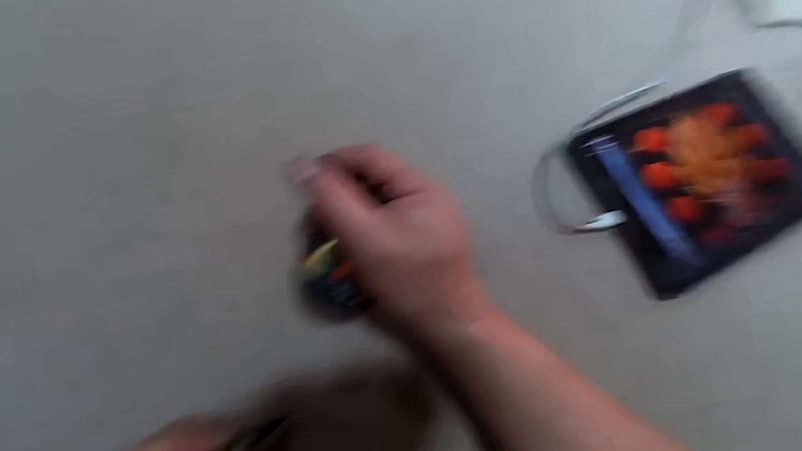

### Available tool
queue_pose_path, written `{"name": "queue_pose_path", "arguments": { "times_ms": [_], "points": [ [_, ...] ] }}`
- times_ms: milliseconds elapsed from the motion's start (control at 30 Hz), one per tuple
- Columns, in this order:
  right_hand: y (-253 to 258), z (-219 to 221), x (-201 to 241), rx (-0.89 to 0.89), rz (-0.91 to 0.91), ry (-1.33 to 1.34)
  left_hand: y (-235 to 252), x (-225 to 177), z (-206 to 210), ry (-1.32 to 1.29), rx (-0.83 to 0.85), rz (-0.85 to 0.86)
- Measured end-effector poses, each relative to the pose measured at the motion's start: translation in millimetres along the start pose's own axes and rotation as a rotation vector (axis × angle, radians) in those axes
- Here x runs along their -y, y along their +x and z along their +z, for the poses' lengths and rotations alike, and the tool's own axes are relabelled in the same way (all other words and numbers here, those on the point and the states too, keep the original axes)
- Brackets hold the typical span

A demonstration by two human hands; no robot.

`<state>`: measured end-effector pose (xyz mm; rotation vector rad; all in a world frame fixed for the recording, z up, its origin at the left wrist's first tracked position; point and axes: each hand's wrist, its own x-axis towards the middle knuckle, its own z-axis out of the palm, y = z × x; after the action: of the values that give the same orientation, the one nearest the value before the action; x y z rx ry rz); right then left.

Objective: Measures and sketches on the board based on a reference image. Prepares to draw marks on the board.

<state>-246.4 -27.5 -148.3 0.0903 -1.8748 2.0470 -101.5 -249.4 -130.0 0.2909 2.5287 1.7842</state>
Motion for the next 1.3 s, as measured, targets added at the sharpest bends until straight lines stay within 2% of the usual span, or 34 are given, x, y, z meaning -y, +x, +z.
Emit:
{"name": "queue_pose_path", "arguments": {
  "times_ms": [33,67,133,400,600,800,1000,1133,1300],
  "points": [
    [5.2,-5.5,11.4,0.103,0.135,0.013,-2.1,1.3,-0.7,0.067,-0.048,-0.019],
    [8.6,-6.7,15.7,0.141,0.183,0.009,-4.3,4.2,-0.7,0.095,-0.095,-0.021],
    [9.9,-6.0,15.8,0.138,0.163,-0.007,-7.4,5.6,-1.2,0.057,-0.108,-0.020],
    [9.0,-0.3,13.0,0.103,0.119,0.003,-9.5,1.4,-4.4,0.020,0.052,0.048],
    [9.0,0.6,12.6,0.104,0.104,0.012,-9.4,1.5,-3.2,0.048,0.066,0.048],
    [9.1,0.8,12.9,0.106,0.102,0.007,-7.3,-0.2,-0.3,0.073,-0.105,0.009],
    [8.4,1.2,12.7,0.103,0.099,0.005,-7.6,0.3,-1.5,0.062,-0.086,0.006],
    [8.0,1.6,12.9,0.098,0.111,0.014,-7.5,0.1,2.7,0.052,-0.202,-0.051],
    [5.6,1.1,16.5,0.097,0.139,-0.007,-9.7,2.1,5.2,0.058,-0.240,-0.090]
  ]
}}
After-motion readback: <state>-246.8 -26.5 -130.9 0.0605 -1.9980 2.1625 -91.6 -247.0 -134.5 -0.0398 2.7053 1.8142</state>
